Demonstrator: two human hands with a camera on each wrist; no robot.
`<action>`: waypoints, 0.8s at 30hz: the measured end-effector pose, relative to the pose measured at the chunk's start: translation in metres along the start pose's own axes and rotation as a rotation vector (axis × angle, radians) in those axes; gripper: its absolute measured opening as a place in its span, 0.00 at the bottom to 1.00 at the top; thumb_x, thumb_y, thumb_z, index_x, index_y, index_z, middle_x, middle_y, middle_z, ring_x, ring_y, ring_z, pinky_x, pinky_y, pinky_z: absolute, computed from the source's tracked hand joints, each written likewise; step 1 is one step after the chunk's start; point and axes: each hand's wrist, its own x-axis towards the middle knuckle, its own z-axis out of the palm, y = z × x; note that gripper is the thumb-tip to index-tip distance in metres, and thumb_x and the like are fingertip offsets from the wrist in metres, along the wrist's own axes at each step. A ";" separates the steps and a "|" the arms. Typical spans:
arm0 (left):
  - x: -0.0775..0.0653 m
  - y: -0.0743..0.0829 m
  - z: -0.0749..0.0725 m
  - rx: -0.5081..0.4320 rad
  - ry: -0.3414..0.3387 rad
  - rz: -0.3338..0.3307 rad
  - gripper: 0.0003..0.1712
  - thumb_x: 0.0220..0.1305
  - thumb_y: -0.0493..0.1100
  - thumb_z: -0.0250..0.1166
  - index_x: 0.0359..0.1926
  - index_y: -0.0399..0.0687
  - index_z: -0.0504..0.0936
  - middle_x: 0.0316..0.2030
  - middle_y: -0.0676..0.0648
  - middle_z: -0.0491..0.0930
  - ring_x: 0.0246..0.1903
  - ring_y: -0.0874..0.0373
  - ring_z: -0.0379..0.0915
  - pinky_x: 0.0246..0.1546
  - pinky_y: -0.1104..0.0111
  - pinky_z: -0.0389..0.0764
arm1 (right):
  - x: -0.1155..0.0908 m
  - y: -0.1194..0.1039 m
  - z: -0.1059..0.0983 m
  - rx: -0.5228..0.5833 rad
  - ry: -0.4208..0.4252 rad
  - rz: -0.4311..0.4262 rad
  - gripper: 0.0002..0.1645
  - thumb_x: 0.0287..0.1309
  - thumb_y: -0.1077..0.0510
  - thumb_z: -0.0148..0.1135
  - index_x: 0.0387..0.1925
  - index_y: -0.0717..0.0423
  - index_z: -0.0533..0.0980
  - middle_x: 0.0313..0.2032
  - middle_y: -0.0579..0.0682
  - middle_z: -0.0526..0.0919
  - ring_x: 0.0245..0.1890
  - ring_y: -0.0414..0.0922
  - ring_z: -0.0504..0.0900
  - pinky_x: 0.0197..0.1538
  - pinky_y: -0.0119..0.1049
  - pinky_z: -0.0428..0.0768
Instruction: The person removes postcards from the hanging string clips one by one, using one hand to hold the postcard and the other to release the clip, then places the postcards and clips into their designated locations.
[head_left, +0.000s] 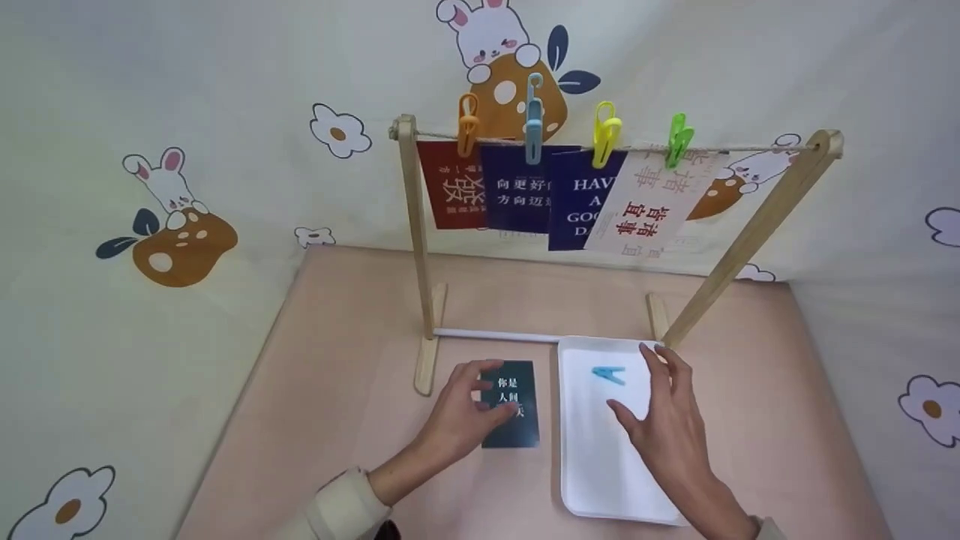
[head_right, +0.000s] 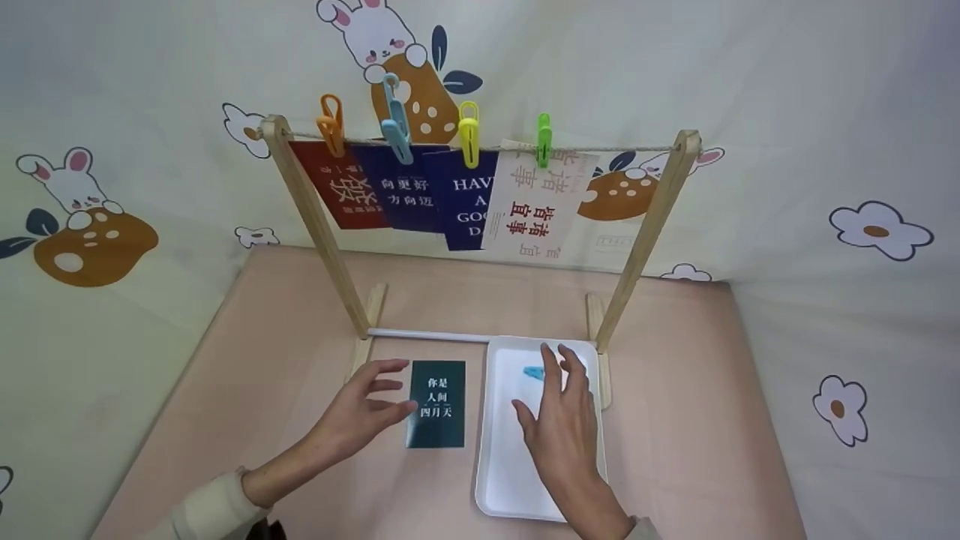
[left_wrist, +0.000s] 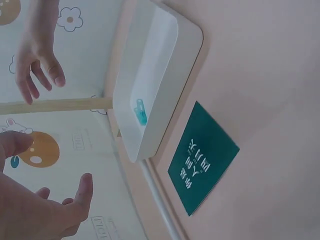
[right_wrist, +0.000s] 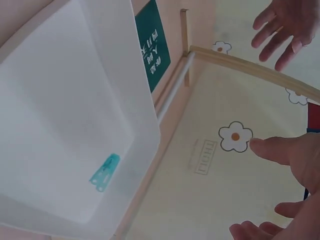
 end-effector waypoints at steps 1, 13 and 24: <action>0.001 0.003 -0.003 0.006 0.005 0.022 0.33 0.54 0.47 0.67 0.60 0.54 0.64 0.55 0.45 0.64 0.55 0.49 0.68 0.46 0.63 0.80 | 0.003 0.000 -0.003 -0.008 0.021 -0.024 0.55 0.26 0.62 0.80 0.62 0.58 0.62 0.58 0.62 0.63 0.49 0.56 0.71 0.37 0.46 0.76; 0.010 0.037 -0.021 -0.030 0.003 0.139 0.39 0.54 0.45 0.67 0.64 0.56 0.58 0.61 0.48 0.60 0.56 0.52 0.68 0.48 0.63 0.80 | 0.053 0.008 -0.042 -0.074 0.229 -0.251 0.59 0.21 0.61 0.82 0.62 0.56 0.62 0.59 0.61 0.62 0.54 0.56 0.64 0.48 0.48 0.64; 0.035 0.080 -0.034 -0.137 0.025 0.214 0.41 0.53 0.44 0.68 0.65 0.58 0.57 0.62 0.51 0.60 0.59 0.55 0.65 0.52 0.67 0.77 | 0.097 0.000 -0.074 -0.181 0.224 -0.382 0.57 0.31 0.54 0.79 0.64 0.55 0.58 0.64 0.58 0.60 0.52 0.56 0.71 0.40 0.45 0.72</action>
